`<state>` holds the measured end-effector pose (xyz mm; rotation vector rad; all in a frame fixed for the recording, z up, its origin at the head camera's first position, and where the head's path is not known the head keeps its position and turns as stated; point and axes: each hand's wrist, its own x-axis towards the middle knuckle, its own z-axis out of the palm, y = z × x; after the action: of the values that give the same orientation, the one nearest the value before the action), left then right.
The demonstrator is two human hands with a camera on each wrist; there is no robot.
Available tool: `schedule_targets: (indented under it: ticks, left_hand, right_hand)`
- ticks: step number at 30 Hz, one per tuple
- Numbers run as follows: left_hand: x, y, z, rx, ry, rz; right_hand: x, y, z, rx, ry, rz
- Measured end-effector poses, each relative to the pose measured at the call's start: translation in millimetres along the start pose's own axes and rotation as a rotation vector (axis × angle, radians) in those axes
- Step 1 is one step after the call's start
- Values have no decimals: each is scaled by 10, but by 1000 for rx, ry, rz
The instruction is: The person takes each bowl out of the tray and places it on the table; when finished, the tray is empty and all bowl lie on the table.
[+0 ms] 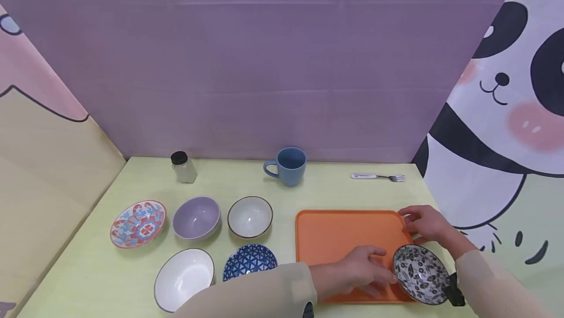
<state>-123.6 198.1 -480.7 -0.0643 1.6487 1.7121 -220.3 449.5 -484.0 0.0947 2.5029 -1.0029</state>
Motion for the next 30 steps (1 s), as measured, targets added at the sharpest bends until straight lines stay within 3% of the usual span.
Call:
schedule_targets:
  ticks: [5,11,30]
  left_hand:
    - [116,-57,46,-34,-14,-2]
    - [160,-85,112,-39,-37,-41]
    - [186,-112,189,-60,6,22]
  right_hand:
    - [-1,1,0,2,5,0]
    - [23,1,6,-12,10,-5]
    - [-21,-99,6,11,-1,-6]
